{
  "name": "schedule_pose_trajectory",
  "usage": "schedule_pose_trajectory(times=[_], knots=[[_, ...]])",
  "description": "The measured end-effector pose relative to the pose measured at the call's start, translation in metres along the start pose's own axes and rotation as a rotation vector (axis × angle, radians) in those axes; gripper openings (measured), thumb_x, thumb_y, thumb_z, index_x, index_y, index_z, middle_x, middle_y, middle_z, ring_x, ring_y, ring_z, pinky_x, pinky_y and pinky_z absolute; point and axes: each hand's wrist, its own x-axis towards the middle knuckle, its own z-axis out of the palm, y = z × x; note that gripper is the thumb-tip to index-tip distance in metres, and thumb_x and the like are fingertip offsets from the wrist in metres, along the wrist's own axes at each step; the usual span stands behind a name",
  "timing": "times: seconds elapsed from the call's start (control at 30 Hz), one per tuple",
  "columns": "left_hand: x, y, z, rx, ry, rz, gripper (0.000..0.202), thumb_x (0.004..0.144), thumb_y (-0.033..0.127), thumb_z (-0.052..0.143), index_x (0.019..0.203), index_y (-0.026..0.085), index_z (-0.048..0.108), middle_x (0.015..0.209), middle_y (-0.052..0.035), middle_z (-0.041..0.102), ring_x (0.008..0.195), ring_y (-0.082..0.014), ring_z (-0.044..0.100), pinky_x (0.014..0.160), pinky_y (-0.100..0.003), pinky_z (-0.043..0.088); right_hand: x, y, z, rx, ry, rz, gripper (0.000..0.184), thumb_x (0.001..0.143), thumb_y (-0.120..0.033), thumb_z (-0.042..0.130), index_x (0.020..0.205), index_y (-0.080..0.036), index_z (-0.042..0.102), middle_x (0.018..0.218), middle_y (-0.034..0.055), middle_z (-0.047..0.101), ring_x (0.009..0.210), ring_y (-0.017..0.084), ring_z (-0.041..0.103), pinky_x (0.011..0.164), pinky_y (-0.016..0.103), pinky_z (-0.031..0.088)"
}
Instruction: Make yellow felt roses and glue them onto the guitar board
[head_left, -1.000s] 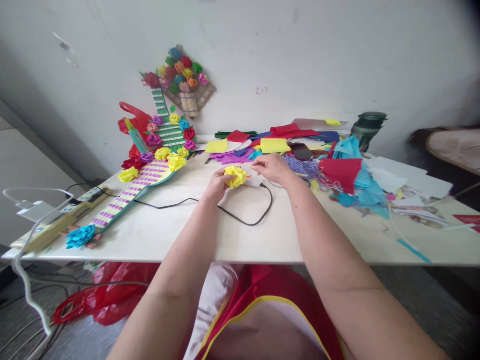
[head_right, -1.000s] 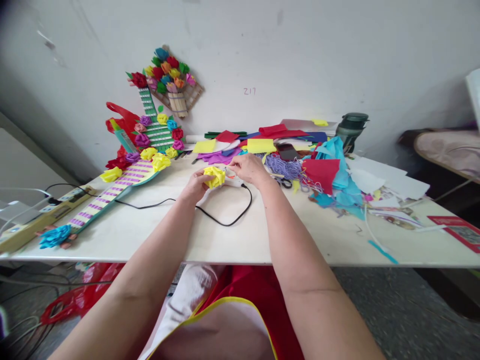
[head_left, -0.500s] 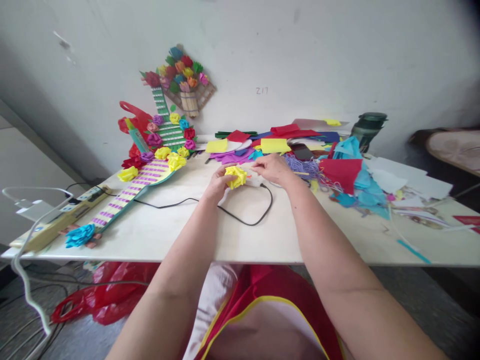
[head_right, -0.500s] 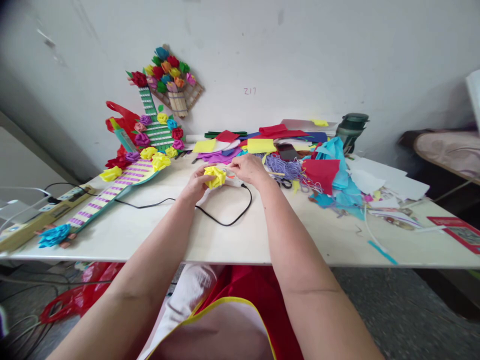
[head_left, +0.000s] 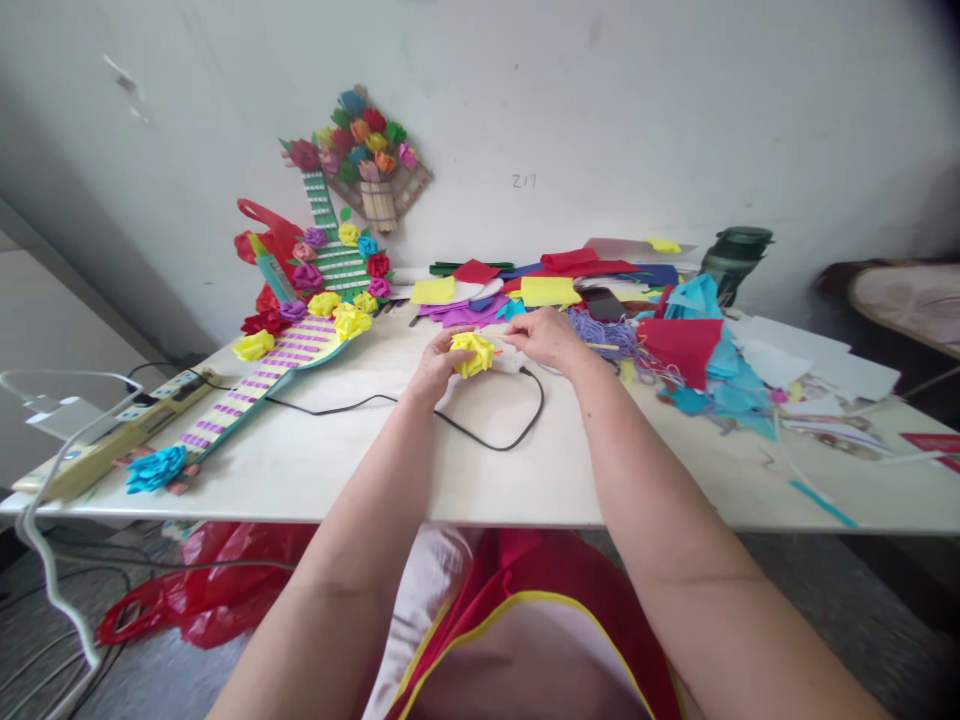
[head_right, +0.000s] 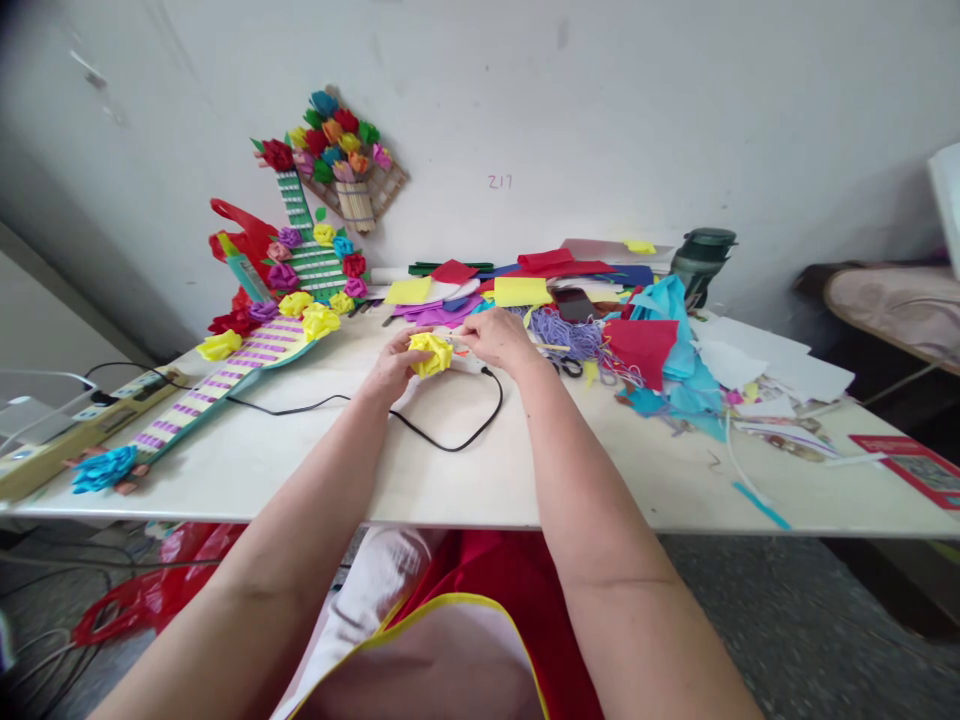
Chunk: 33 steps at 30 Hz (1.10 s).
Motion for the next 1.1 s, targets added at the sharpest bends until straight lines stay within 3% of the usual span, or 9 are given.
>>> schedule_pose_trajectory(times=[1.1], knots=[[-0.0004, 0.0007, 0.0019, 0.066, -0.052, 0.064, 0.054, 0.047, 0.023, 0.079, 0.1, 0.017, 0.07, 0.084, -0.0007, 0.071, 0.073, -0.0164, 0.063, 0.067, -0.028, 0.05, 0.0022, 0.0037, 0.0014, -0.041, 0.034, 0.028, 0.015, 0.082, -0.026, 0.066, 0.083, -0.023, 0.08, 0.082, 0.0028, 0.077, 0.074, 0.017, 0.063, 0.064, 0.027, 0.036]])
